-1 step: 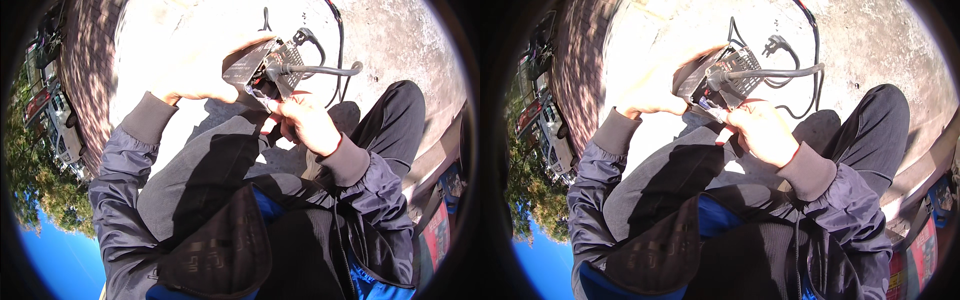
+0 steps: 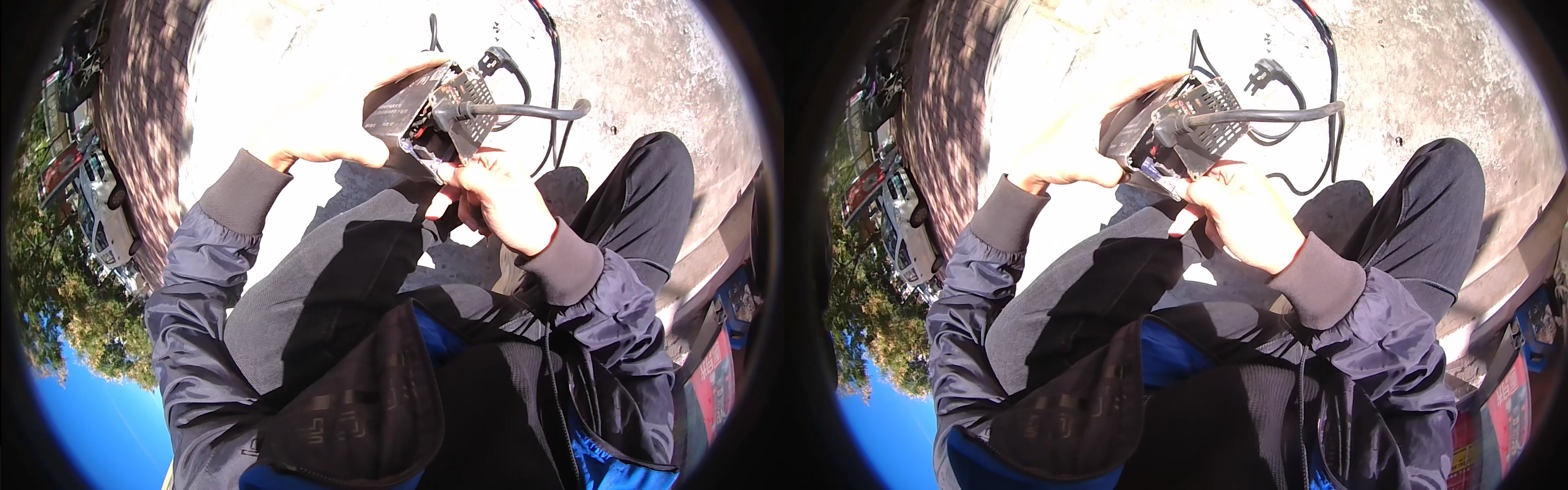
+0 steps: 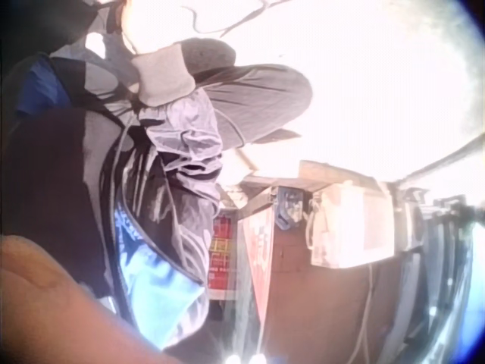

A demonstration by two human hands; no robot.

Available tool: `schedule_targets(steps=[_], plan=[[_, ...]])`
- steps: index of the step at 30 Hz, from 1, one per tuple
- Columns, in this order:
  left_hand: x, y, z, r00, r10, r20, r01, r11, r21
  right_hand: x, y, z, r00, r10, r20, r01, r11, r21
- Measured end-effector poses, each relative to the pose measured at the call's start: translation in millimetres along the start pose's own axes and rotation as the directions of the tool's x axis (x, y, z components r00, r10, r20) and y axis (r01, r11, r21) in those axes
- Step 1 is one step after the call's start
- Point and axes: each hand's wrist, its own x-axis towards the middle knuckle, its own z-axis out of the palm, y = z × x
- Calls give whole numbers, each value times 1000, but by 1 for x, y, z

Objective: The person sits on the ground and uses a screwdriver to remove screws from a black electronic device with a fan. They open the casing, disconnect internal wires, and remove the metal cover to expose the internal components.

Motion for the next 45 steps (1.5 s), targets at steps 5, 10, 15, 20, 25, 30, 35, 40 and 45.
schedule_targets(steps=[5,10,15,20,25,30,35,40,45], plan=[[-5,-2,-7,989,-148,3,147,984,-104,0,-5,6,996,-67,-50,66,998,-19],[-3,-2,-6,986,-168,17,169,977,-131,-4,-10,4,990,-119,-74,111,989,-93],[9,2,1,994,-97,45,102,986,-129,-7,-16,3,987,-135,-82,136,991,9],[20,-1,7,997,58,45,-46,971,-233,-13,-23,9,989,-111,-95,118,990,81],[18,-20,3,998,-51,40,65,826,-560,-9,-31,14,989,-128,-79,132,990,47],[16,-33,-12,990,-62,128,130,764,-632,-10,-34,27,980,-182,-75,188,979,82],[12,-37,-17,989,-44,144,135,687,-714,-12,-37,38,976,-204,-72,209,976,66],[10,-30,-15,992,-32,126,110,718,-687,-14,-39,38,978,-202,-49,203,979,11],[14,-9,-8,997,7,78,42,793,-607,-13,-36,35,973,-213,-85,217,975,43]])
